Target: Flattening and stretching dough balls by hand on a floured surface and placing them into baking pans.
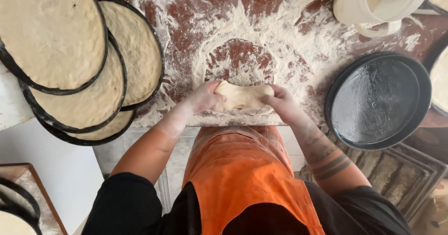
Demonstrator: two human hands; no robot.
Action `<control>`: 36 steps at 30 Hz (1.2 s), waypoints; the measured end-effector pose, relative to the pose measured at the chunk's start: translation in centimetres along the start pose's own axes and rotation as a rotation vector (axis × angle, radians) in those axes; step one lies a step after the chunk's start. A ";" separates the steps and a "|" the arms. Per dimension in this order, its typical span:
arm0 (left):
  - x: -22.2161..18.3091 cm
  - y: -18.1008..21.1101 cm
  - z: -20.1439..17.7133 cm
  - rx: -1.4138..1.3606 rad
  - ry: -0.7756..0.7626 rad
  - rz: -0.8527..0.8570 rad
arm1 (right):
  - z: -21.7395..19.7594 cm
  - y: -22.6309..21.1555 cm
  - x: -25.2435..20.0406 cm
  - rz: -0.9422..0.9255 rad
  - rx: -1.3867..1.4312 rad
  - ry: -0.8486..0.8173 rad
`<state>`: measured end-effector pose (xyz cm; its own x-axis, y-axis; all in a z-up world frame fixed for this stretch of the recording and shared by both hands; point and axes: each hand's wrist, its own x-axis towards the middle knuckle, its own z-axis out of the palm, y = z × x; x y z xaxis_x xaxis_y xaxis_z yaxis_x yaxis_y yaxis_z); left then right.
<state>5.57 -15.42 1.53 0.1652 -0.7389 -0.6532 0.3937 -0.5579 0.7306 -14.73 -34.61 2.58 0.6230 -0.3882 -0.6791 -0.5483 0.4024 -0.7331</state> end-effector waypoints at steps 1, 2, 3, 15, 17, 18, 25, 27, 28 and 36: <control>-0.2 0.7 0.1 -0.076 -0.010 0.022 | -0.4 -0.3 0.0 -0.044 0.067 0.009; -0.5 1.3 0.2 -0.151 -0.020 0.045 | -0.7 -0.5 -0.1 -0.089 0.134 0.018; 0.0 1.8 -0.4 -0.155 -0.019 0.043 | -0.8 -1.7 0.1 -0.085 0.132 0.016; -3.9 8.6 -1.1 1.012 0.013 0.747 | -4.2 -3.2 0.0 -0.693 -0.656 -0.156; -4.9 7.6 -0.6 1.403 -0.167 0.245 | -3.8 -2.2 -0.7 -0.513 -1.026 -0.236; -3.8 4.0 -0.8 1.403 -0.163 0.246 | -3.6 -0.6 -0.2 -0.516 -1.028 -0.237; 3.6 0.5 3.3 1.382 0.453 0.704 | 3.7 -0.5 4.3 -0.691 -1.019 0.058; 5.5 0.9 3.5 1.397 0.440 0.631 | 4.9 -0.8 6.4 -0.710 -1.025 -0.034; 6.2 0.1 3.3 1.449 0.438 0.583 | 5.2 -1.2 7.0 -0.632 -1.127 -0.045; 5.1 3.5 -0.6 1.616 -0.028 0.079 | 1.6 -1.8 8.9 -0.589 -1.422 -0.144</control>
<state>8.31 -20.93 0.66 0.1150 -0.7800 -0.6151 -0.9308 -0.3009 0.2076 -7.26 -37.50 -2.09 0.9352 -0.0893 -0.3426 -0.2227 -0.9007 -0.3731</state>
